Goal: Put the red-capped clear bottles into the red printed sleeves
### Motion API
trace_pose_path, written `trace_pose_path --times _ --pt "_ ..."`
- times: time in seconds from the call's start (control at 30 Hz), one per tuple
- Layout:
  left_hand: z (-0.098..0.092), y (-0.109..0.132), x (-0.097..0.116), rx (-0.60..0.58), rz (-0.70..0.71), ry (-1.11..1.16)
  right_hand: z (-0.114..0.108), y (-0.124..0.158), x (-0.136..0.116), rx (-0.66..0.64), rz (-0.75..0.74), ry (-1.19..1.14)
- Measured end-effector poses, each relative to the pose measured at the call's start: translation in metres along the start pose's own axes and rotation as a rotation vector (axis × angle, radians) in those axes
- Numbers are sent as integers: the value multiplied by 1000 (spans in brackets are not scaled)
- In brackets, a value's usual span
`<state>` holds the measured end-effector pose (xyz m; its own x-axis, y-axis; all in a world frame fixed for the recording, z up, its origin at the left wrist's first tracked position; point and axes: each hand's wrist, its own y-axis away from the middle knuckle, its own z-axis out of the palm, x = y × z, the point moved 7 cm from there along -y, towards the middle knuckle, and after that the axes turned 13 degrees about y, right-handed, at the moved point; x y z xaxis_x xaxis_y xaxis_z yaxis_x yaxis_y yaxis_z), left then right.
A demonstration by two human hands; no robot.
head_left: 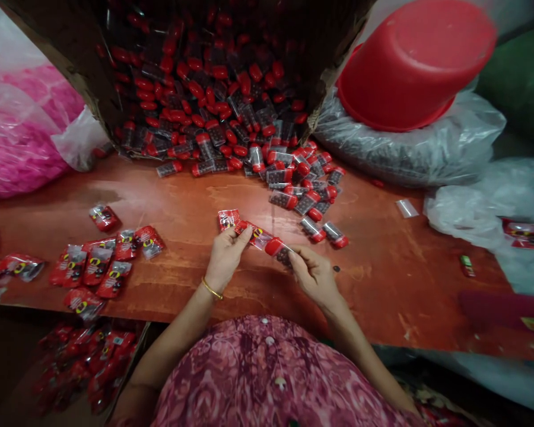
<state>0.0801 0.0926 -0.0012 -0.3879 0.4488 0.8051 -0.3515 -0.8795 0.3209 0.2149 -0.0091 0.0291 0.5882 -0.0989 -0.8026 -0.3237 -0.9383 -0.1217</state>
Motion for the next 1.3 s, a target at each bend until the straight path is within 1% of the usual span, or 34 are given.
trace_pose_path --times 0.07,0.13,0.2,0.3,0.4,0.47,0.53,0.6,0.63,0.77,0.83,0.97,1.07,1.13,1.17,1.23,1.3 --pt "1 0 0 -22 23 -17 3 -2 -2 -23 3 5" --pt "1 1 1 -41 54 -46 9 -2 -3 -74 32 -35" --pt "1 2 3 -49 75 -67 15 -3 -1 -123 91 -110" --pt "3 4 2 -52 60 -37 23 -2 4 -163 209 -240" --pt "5 6 -3 -35 34 44 30 -3 8 -139 287 -342" --pt "6 7 -10 -17 15 98 34 -3 10 -73 312 -383" --pt "8 9 -18 -6 -20 141 38 -4 11 9 320 -411" --pt "9 10 -24 -3 -47 185 43 -4 11 46 313 -422" --pt "10 11 -25 -4 -54 210 46 -5 10 37 309 -420" --pt "10 11 -24 23 -88 275 60 -9 7 -120 284 -374" --pt "9 10 -20 42 -111 284 63 -10 4 -171 260 -346" --pt "11 10 -19 39 -158 326 67 -11 0 -184 240 -361" --pt "10 11 -22 81 -106 366 64 -11 -4 -93 199 -306" --pt "11 11 -24 68 -97 340 62 -11 -4 -46 204 -295" --pt "12 11 -25 49 -120 314 64 -11 -3 -54 224 -331" --pt "13 10 -25 24 -179 279 68 -10 -1 -125 264 -462" --pt "11 8 -20 45 -190 297 70 -9 -2 -195 271 -570"
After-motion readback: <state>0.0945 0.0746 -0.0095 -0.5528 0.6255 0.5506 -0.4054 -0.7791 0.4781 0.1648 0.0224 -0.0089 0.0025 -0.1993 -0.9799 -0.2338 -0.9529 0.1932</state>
